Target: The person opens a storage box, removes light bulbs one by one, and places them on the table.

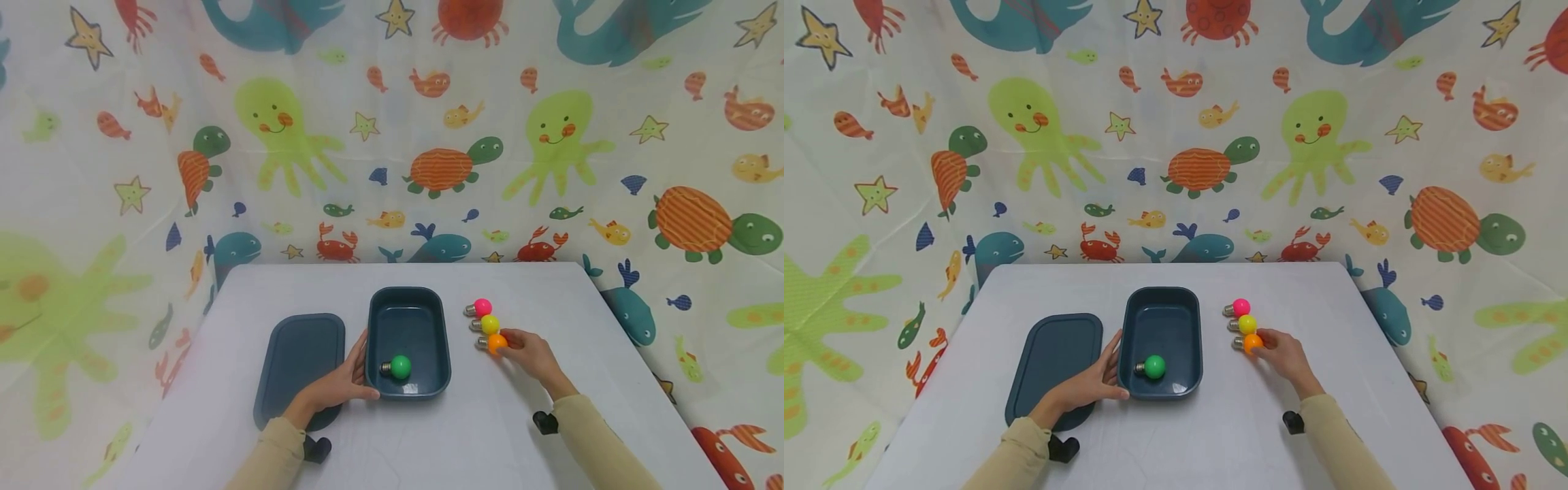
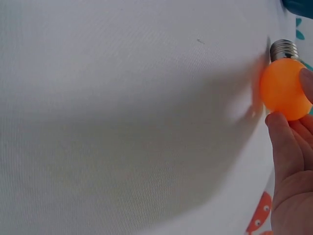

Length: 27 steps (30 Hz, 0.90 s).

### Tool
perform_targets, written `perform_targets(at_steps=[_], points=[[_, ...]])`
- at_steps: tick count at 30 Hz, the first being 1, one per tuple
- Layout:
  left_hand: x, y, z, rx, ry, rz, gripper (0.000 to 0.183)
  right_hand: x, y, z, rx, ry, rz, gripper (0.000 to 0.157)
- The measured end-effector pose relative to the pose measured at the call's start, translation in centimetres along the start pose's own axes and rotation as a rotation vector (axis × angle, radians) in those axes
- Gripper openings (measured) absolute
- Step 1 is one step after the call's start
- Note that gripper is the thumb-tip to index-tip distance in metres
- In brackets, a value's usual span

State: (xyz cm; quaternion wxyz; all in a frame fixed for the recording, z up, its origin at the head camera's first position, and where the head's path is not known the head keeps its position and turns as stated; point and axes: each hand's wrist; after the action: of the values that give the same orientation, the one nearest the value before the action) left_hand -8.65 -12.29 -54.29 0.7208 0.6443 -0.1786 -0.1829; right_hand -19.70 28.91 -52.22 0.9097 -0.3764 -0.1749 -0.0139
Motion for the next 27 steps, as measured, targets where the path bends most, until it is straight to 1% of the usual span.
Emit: perform_targets(at_steps=[11, 16, 21, 27], points=[[0.0, 0.1, -0.1, -0.012, 0.001, -0.001, 0.120, -0.4, 0.1, -0.2, -0.046, -0.008, -0.054, 0.058], [0.0, 0.0, -0.2, -0.013, 0.002, -0.002, 0.120, -0.1, -0.2, 0.1, -0.039, -0.012, -0.049, 0.061], [0.0, 0.1, -0.1, -0.011, 0.000, -0.002, 0.120, -0.2, -0.8, 0.8, -0.026, 0.023, -0.020, 0.061], [0.0, 0.2, -0.1, -0.013, 0.000, 0.008, 0.120, -0.4, -2.3, 1.4, -0.085, 0.035, -0.015, 0.062]])
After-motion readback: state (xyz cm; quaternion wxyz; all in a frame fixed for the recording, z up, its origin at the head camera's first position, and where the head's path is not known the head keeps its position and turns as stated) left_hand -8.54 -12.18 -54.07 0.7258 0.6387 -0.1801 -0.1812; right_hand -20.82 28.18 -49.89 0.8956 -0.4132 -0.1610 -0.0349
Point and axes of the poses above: each hand's wrist, its own x-axis away from the middle knuckle, its own z-axis out of the back of the hand, y = z × x, and after that the axes turned 7 degrees about -z, right-handed
